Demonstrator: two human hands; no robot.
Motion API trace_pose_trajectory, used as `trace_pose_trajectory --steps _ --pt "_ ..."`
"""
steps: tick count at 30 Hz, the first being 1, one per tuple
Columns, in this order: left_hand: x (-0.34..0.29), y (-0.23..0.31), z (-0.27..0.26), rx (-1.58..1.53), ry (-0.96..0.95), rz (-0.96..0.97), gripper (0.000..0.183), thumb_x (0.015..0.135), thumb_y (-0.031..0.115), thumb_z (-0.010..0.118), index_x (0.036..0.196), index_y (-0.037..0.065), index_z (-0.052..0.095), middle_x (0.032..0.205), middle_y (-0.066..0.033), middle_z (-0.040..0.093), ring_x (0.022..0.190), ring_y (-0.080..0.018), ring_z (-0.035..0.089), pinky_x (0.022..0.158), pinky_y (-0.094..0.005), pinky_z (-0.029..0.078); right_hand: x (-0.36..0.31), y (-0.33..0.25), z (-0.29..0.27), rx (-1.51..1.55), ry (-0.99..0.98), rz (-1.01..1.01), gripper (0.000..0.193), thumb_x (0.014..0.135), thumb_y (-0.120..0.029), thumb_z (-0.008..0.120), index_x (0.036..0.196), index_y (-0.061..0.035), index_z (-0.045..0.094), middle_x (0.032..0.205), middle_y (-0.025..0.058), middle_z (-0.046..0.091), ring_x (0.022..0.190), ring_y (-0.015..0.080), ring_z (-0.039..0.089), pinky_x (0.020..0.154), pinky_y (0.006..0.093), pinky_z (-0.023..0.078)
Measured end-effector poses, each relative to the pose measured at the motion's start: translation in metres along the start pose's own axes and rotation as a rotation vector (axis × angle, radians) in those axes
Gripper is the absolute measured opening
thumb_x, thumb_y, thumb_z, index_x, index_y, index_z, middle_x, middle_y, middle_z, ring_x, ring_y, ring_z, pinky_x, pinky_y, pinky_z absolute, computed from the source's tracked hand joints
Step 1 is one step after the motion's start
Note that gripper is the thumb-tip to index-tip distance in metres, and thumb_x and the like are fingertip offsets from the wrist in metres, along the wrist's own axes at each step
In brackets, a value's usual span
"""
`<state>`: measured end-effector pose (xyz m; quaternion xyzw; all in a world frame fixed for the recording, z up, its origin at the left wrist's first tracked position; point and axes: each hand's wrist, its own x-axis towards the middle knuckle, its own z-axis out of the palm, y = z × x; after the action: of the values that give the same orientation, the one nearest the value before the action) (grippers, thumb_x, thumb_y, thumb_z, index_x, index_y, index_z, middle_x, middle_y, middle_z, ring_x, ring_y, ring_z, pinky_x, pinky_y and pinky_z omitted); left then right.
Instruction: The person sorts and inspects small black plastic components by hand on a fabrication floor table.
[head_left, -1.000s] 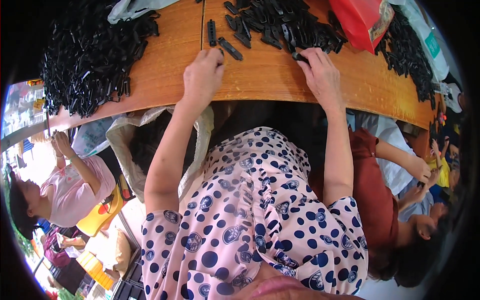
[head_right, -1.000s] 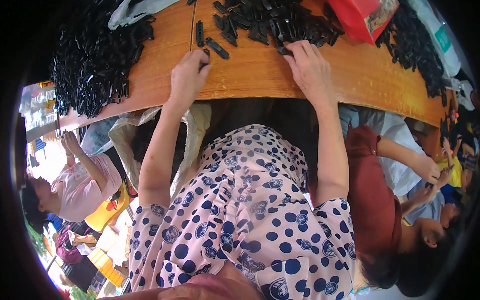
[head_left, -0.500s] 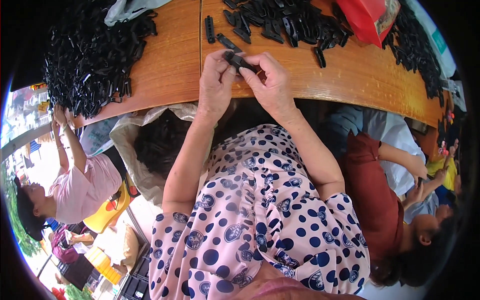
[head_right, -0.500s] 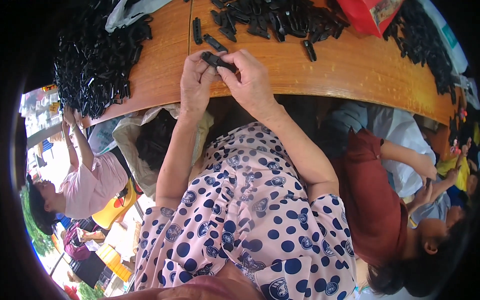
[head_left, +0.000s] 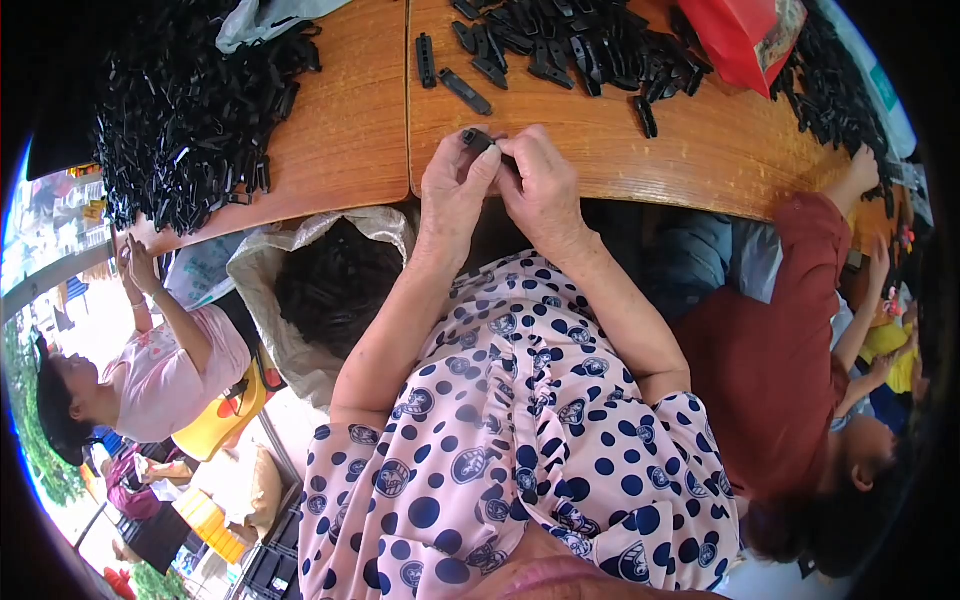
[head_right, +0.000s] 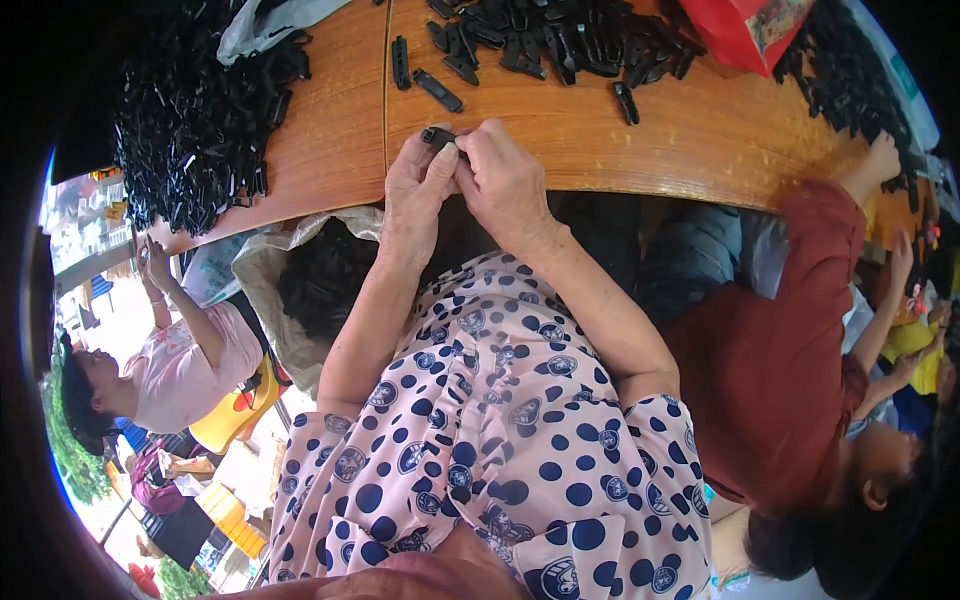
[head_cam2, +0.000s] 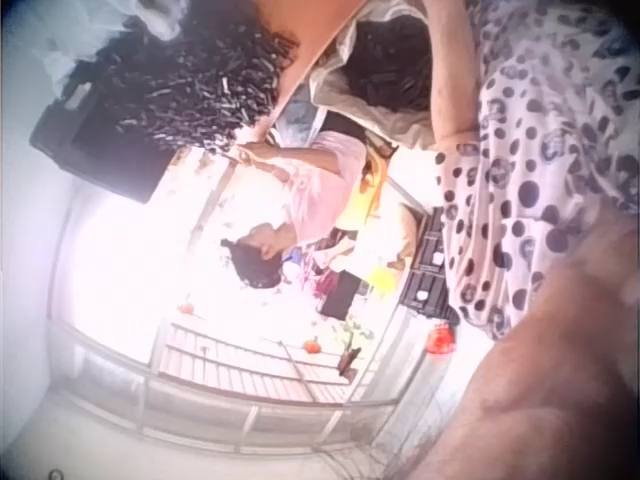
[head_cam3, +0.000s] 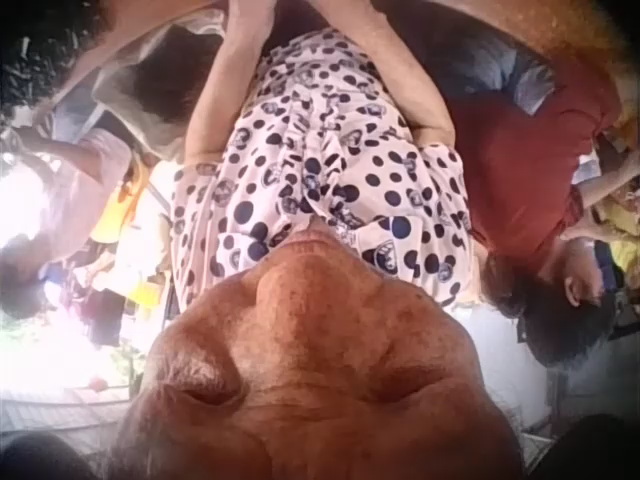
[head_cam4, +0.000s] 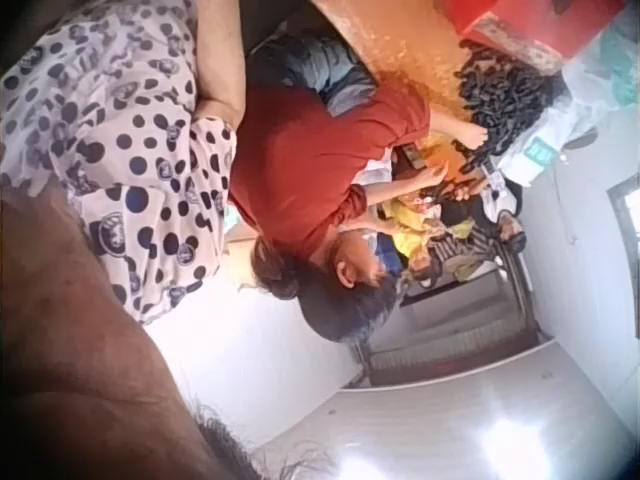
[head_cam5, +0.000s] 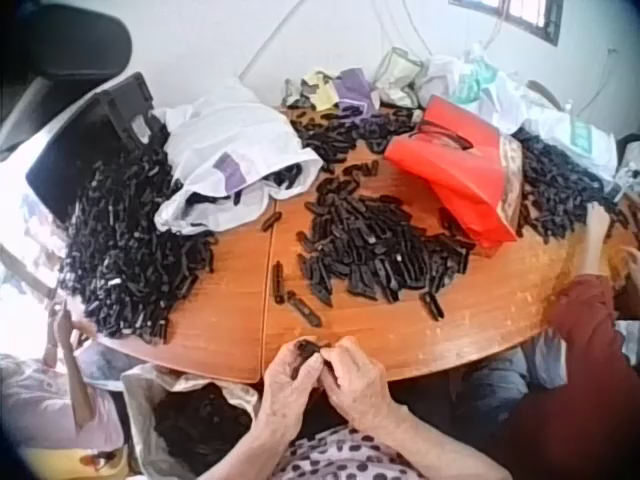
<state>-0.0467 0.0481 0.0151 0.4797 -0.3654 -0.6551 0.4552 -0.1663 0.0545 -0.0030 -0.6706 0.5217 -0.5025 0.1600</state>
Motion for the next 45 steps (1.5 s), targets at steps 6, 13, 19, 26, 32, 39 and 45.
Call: trace_pose_trajectory --steps 6,13,19,26,32,39,45 --pt "0.005 0.003 -0.009 -0.004 -0.033 -0.023 0.028 0.093 0.013 0.059 0.117 0.001 0.053 0.107 -0.0076 0.062 0.090 -0.0096 0.057 0.075 -0.0217 0.049 0.005 -0.007 -0.006 0.019 -0.064 0.038 0.022 0.075 -0.004 0.071 0.092 -0.0028 0.057 0.087 0.0101 0.055 0.073 0.0295 0.061 0.061 0.0350 0.049" --pt "0.001 0.018 -0.015 -0.019 -0.091 0.135 0.024 0.093 0.012 0.058 0.113 0.000 0.054 0.106 -0.0096 0.063 0.095 -0.0138 0.060 0.087 -0.0275 0.047 0.001 -0.004 -0.021 0.583 -0.417 0.640 0.022 0.086 -0.012 0.068 0.101 -0.0012 0.056 0.093 0.0031 0.058 0.082 0.0110 0.056 0.081 0.0231 0.045" --pt "0.005 0.019 -0.017 -0.089 -0.118 0.113 0.020 0.093 0.012 0.057 0.109 0.001 0.055 0.104 -0.0123 0.066 0.092 -0.0157 0.062 0.089 -0.0290 0.046 0.002 -0.009 -0.014 0.498 -0.355 0.659 0.035 0.085 -0.030 0.069 0.094 0.0023 0.058 0.082 0.0080 0.060 0.069 0.0150 0.057 0.064 0.0263 0.046" --pt "0.063 0.022 -0.047 0.274 0.050 0.098 0.016 0.092 0.013 0.054 0.103 0.002 0.055 0.087 -0.0109 0.063 0.082 -0.0182 0.063 0.073 -0.0326 0.051 0.056 0.030 -0.046 -0.373 -0.162 -0.045 0.029 0.078 -0.025 0.070 0.096 -0.0042 0.062 0.092 0.0085 0.055 0.088 0.0268 0.056 0.073 0.0363 0.046" --pt "0.086 0.038 -0.018 1.353 0.126 0.498 0.026 0.088 0.021 0.058 0.110 0.005 0.055 0.087 -0.0193 0.065 0.082 -0.0377 0.064 0.075 -0.0447 0.049 0.074 0.069 -0.036 -0.760 -0.140 -0.234 0.014 0.075 -0.014 0.069 0.084 -0.0054 0.062 0.087 0.0072 0.053 0.082 0.0245 0.053 0.068 0.0359 0.043" --pt "0.099 0.033 -0.036 1.419 0.171 0.306 0.029 0.086 0.029 0.062 0.103 0.005 0.061 0.085 -0.0189 0.066 0.084 -0.0380 0.064 0.075 -0.0447 0.048 0.063 0.050 -0.029 -0.246 -0.076 0.008 0.010 0.081 -0.009 0.064 0.088 -0.0045 0.059 0.085 0.0099 0.058 0.078 0.0289 0.058 0.065 0.0359 0.047" --pt "0.088 0.036 -0.031 1.087 0.177 0.280 0.027 0.085 0.025 0.066 0.097 0.003 0.059 0.078 -0.0163 0.066 0.077 -0.0294 0.065 0.070 -0.0370 0.049 0.049 0.032 -0.008 0.699 -0.249 0.640 0.020 0.095 -0.013 0.051 0.112 -0.0037 0.055 0.089 -0.0009 0.057 0.078 0.0066 0.059 0.053 0.0209 0.046"
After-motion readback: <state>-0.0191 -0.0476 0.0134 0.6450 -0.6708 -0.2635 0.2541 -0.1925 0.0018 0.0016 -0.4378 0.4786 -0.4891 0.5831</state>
